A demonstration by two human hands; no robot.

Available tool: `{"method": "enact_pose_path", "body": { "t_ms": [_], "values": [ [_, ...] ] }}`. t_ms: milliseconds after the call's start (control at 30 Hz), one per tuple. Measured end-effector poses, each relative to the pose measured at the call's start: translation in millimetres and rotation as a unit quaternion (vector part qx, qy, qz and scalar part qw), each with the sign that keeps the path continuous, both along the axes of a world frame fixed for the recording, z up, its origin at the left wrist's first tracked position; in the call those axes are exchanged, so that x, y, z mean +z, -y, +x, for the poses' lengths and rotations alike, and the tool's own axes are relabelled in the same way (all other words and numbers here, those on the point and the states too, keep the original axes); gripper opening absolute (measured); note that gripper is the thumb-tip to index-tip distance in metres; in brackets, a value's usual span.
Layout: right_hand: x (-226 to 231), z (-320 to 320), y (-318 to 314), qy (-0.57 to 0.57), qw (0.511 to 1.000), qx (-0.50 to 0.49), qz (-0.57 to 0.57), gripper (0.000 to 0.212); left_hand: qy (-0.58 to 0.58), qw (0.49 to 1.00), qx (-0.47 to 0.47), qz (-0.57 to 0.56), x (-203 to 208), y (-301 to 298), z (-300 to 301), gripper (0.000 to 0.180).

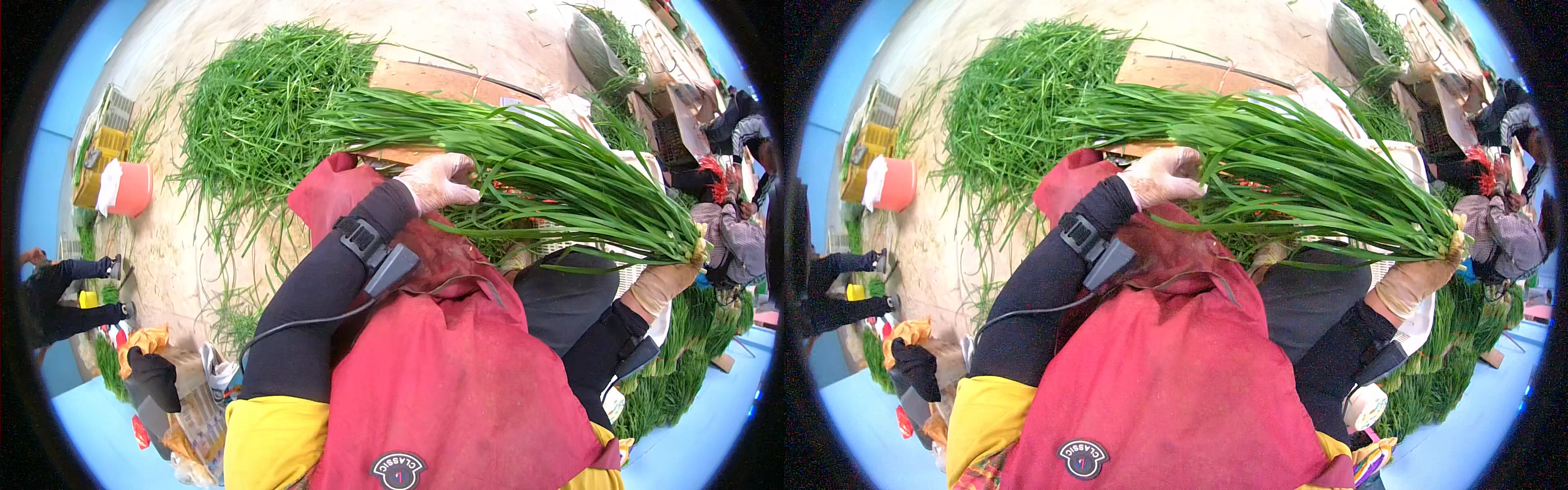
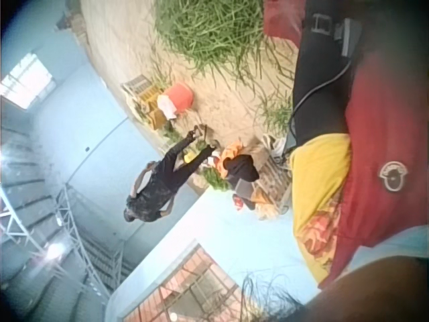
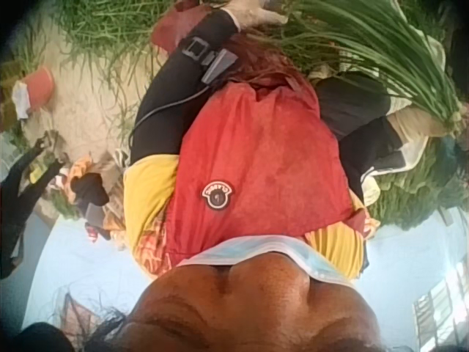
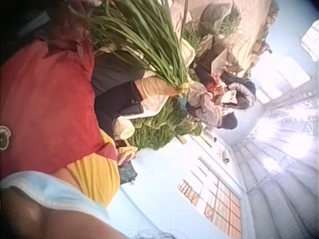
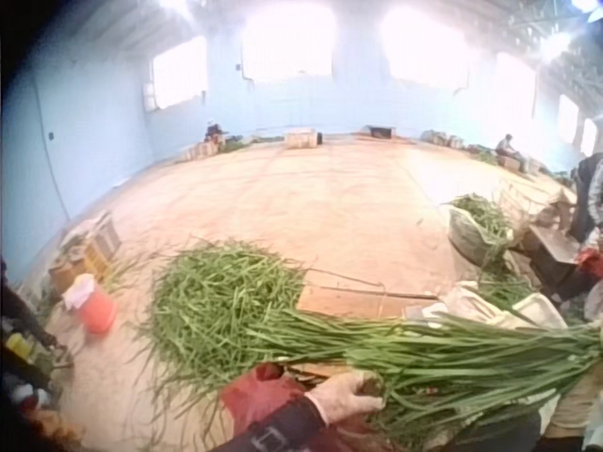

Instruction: The person picks up a bunch of green vegetation from a basket, removes a few leaves by hand, and then places the bunch on a wooden board to trim the ends with a large knife before returning the trimmed bunch to the basket.

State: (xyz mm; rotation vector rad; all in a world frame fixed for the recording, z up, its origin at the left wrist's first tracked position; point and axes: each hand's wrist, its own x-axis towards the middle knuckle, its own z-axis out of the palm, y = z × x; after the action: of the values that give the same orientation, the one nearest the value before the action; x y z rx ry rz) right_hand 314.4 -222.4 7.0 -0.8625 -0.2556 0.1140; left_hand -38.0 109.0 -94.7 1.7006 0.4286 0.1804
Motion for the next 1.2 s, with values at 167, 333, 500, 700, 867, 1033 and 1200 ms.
{"method": "enact_pose_path", "body": {
  "t_ms": [167,333,500,700,867,1033,1200],
  "values": [
    [-5.6,5.6,5.0,0.017,0.987,0.132,0.088,0.045,-0.064,0.988,-0.054,-0.130,26.4,-2.5,-1.3,0.022],
    [-10.2,4.3,1.6,0.014,0.985,0.145,0.089,0.041,-0.048,0.994,-0.094,0.039,43.3,3.6,13.0,0.025],
    [-5.4,-14.5,-18.9,0.004,0.993,0.092,0.068,0.039,0.000,0.978,-0.153,0.139,53.7,11.8,29.6,0.031],
    [-1.6,-33.2,-42.6,-0.027,0.980,0.162,0.113,0.040,0.043,0.967,-0.143,0.208,75.5,29.4,49.9,0.034],
    [2.3,-43.5,-50.0,-0.028,0.965,0.227,0.131,0.048,0.017,0.986,-0.141,0.092,85.8,40.8,58.7,0.032],
    [8.0,-55.1,-60.1,-0.010,0.964,0.230,0.130,0.049,-0.011,0.990,-0.142,0.007,87.3,40.9,58.2,0.036],
    [12.7,-75.0,-74.1,-0.033,0.938,0.304,0.165,0.046,-0.006,0.993,-0.120,0.005,95.9,61.6,64.6,0.041]
  ]
}}
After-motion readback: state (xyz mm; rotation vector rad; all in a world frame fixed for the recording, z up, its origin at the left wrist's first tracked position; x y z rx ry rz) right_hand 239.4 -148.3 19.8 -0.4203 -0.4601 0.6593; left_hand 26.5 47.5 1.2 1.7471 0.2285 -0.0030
